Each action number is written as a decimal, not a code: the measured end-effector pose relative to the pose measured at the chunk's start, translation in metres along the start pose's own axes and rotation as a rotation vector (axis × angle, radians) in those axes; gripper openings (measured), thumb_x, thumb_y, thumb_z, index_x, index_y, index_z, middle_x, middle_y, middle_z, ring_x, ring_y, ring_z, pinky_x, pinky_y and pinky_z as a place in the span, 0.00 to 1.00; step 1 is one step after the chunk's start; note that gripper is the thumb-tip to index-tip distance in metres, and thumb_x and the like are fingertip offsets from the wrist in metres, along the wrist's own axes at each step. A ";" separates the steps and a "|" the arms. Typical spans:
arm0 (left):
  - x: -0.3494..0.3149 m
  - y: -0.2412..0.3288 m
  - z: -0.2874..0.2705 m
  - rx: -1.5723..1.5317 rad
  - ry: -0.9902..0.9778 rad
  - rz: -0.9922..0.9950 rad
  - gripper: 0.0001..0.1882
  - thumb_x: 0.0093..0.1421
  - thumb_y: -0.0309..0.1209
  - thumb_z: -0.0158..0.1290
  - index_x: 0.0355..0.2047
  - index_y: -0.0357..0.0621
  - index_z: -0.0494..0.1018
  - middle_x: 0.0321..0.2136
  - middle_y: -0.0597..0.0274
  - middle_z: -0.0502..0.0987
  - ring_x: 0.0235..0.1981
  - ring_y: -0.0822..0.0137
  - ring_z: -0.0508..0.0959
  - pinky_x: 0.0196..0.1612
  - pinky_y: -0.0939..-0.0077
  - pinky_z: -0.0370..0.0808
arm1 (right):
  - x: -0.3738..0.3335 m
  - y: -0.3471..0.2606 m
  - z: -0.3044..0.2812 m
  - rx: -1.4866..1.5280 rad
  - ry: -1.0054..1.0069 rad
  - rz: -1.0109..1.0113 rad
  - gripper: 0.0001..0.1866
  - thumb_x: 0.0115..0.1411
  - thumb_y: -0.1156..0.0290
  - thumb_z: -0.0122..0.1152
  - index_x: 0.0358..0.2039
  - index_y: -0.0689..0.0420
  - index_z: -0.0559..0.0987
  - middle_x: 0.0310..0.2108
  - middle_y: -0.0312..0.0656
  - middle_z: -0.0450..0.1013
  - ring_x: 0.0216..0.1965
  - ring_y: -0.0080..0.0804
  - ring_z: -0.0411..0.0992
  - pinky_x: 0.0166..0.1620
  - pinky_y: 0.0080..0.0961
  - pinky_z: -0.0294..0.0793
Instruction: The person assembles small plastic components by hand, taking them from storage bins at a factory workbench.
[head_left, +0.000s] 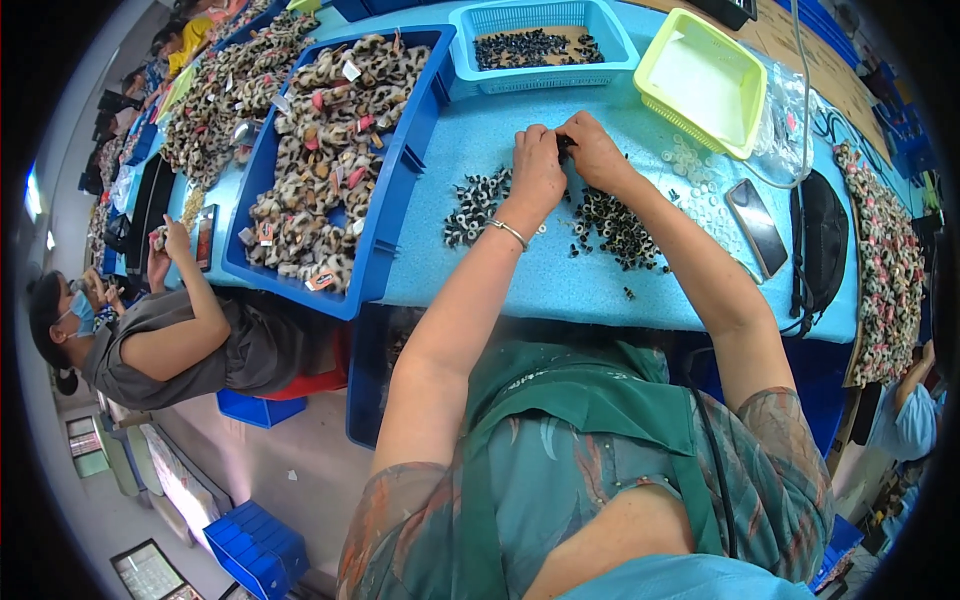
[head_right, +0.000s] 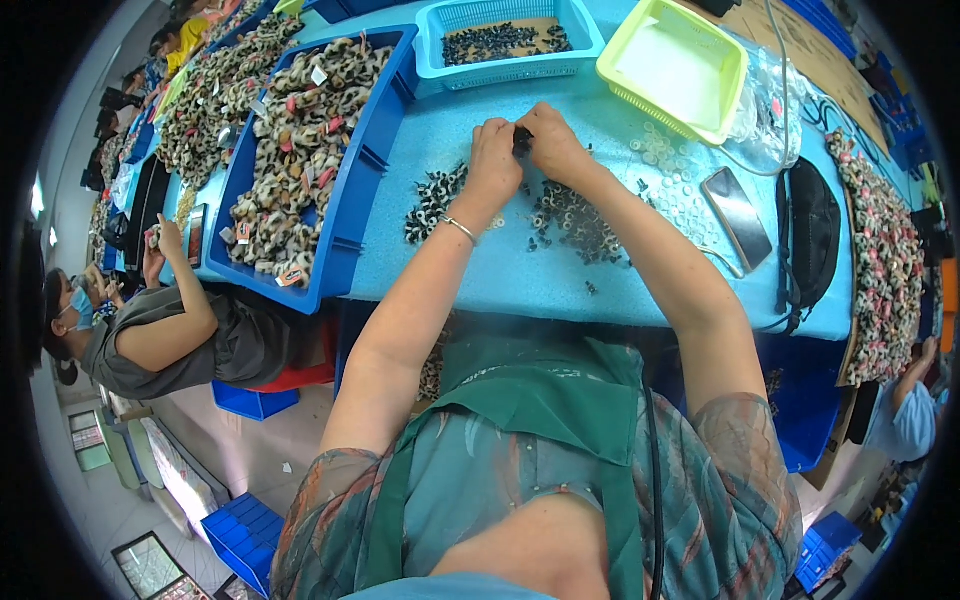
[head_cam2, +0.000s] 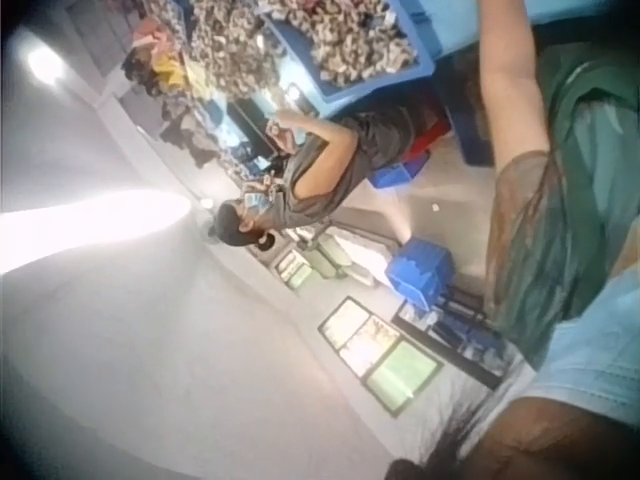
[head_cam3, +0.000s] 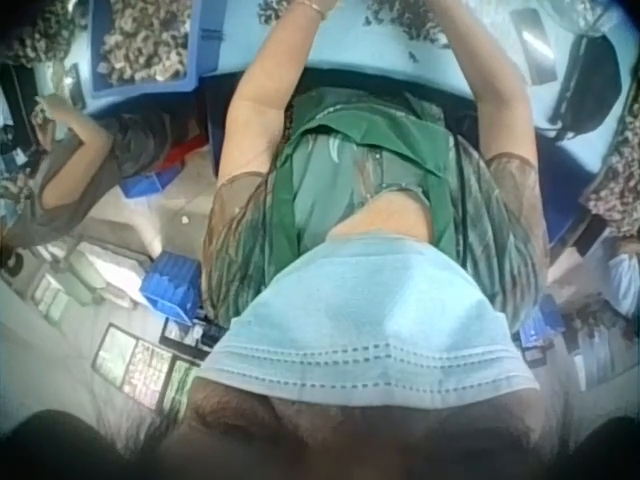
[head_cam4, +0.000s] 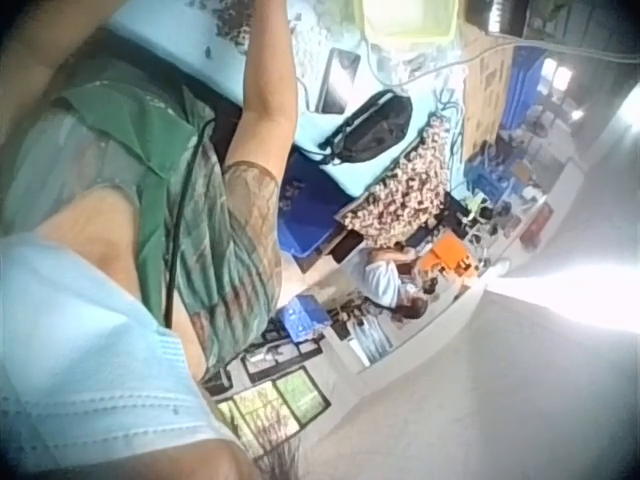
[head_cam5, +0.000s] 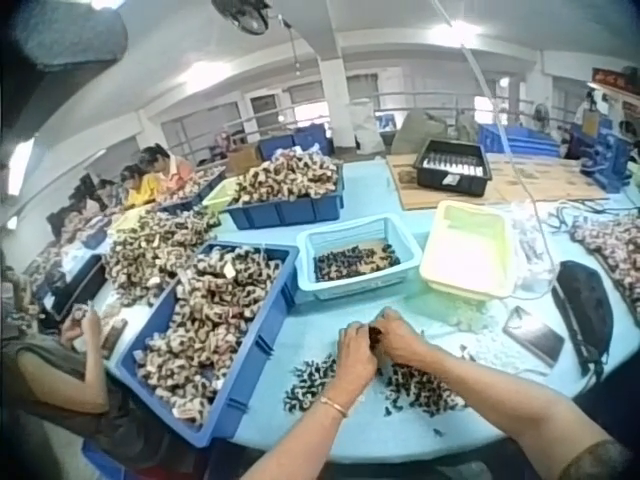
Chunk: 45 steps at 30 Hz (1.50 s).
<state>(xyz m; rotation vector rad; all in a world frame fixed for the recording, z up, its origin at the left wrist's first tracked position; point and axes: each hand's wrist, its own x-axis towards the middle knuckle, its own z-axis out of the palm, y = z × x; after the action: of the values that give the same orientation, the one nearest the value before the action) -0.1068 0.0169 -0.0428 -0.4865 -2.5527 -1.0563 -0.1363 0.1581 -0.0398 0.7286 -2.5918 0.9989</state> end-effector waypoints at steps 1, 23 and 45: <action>-0.003 -0.001 -0.003 -0.024 -0.028 -0.016 0.20 0.46 0.12 0.47 0.42 0.31 0.72 0.48 0.45 0.68 0.47 0.45 0.68 0.53 0.61 0.66 | 0.000 -0.003 -0.004 0.012 -0.067 -0.006 0.17 0.48 0.84 0.52 0.40 0.59 0.78 0.39 0.51 0.70 0.43 0.51 0.66 0.48 0.39 0.67; -0.114 0.006 -0.064 0.119 0.215 0.210 0.11 0.45 0.22 0.61 0.32 0.42 0.76 0.30 0.61 0.72 0.34 0.58 0.71 0.39 0.64 0.68 | -0.003 -0.020 -0.018 -0.367 -0.019 -0.122 0.10 0.54 0.71 0.62 0.39 0.53 0.78 0.35 0.44 0.74 0.39 0.43 0.72 0.46 0.37 0.68; -0.101 0.001 -0.055 0.137 0.305 0.314 0.04 0.49 0.24 0.59 0.26 0.44 0.76 0.26 0.61 0.74 0.31 0.58 0.72 0.36 0.66 0.68 | -0.101 -0.103 -0.031 0.806 -0.084 0.429 0.07 0.59 0.75 0.60 0.38 0.61 0.78 0.29 0.36 0.77 0.27 0.19 0.74 0.32 0.17 0.73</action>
<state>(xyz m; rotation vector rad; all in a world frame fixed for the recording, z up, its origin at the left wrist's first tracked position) -0.0071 -0.0406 -0.0481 -0.6128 -2.1746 -0.7718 0.0063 0.1502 -0.0031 0.3545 -2.4106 2.2426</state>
